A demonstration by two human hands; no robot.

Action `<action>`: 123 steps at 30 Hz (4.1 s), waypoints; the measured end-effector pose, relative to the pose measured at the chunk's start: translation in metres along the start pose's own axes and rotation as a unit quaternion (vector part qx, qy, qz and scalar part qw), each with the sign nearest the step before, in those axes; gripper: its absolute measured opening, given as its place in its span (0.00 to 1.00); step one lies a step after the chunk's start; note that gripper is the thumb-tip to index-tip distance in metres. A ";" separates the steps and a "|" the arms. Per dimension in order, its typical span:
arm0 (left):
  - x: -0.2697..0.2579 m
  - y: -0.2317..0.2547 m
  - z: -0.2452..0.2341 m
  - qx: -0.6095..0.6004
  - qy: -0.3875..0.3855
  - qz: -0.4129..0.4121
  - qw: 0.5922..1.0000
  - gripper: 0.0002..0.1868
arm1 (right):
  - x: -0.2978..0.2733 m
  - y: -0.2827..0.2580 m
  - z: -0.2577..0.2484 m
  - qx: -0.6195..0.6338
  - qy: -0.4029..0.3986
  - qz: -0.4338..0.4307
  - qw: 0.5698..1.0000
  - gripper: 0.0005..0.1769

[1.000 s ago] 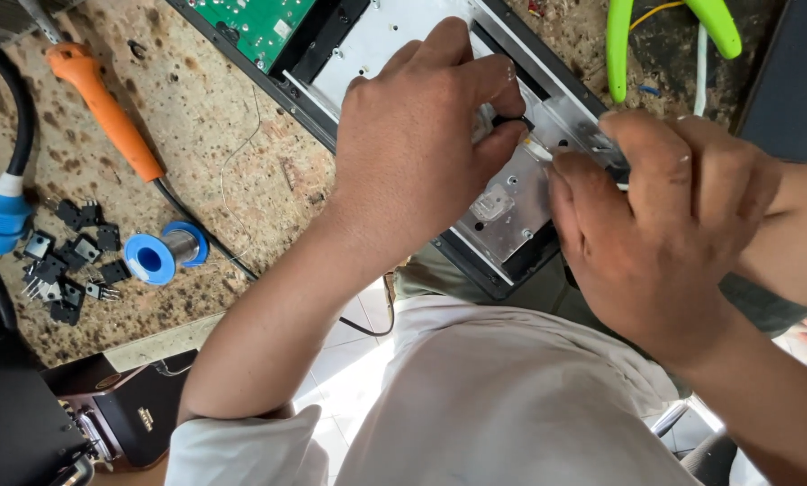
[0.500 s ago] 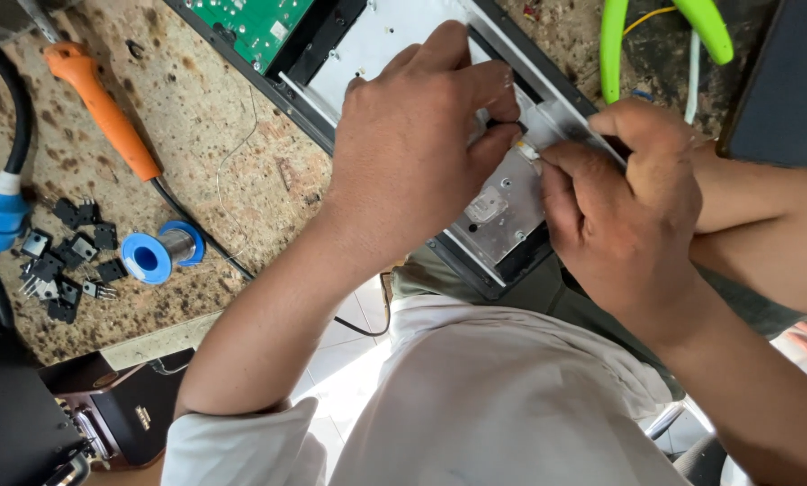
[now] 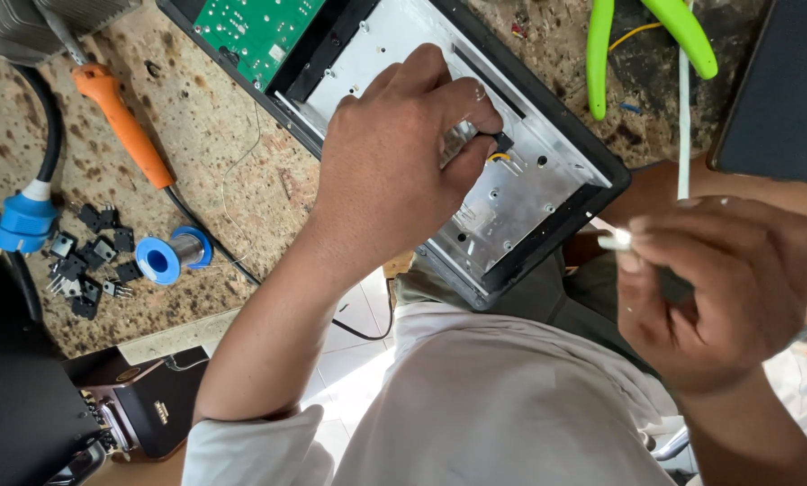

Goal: The person uses a soldering iron to heat and solder wires to components inside an open electronic device. They then use pliers to cut a wire and continue adjusting the internal wiring by hand.

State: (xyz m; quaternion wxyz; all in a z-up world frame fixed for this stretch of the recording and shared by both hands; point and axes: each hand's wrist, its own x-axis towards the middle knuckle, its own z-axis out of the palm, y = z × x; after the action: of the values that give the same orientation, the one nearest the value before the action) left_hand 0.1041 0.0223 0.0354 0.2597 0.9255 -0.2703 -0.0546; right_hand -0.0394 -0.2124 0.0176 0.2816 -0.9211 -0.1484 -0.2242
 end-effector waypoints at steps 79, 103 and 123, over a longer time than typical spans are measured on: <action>-0.003 -0.008 -0.034 -0.039 -0.054 0.190 0.980 0.10 | 0.001 0.015 0.052 0.090 -0.014 -0.043 0.995 0.14; 0.003 -0.016 -0.027 -0.059 -0.063 0.180 0.980 0.12 | -0.008 0.019 0.061 0.098 0.007 -0.036 0.995 0.12; 0.001 -0.014 -0.027 -0.082 -0.067 0.132 0.986 0.12 | -0.011 0.018 0.066 0.096 0.026 -0.033 0.994 0.13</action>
State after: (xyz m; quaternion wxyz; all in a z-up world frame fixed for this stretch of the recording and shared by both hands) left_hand 0.1185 0.0441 0.0516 0.3208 0.8516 -0.4012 -0.1041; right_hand -0.0197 -0.1897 -0.0451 0.3652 -0.8782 -0.1921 -0.2419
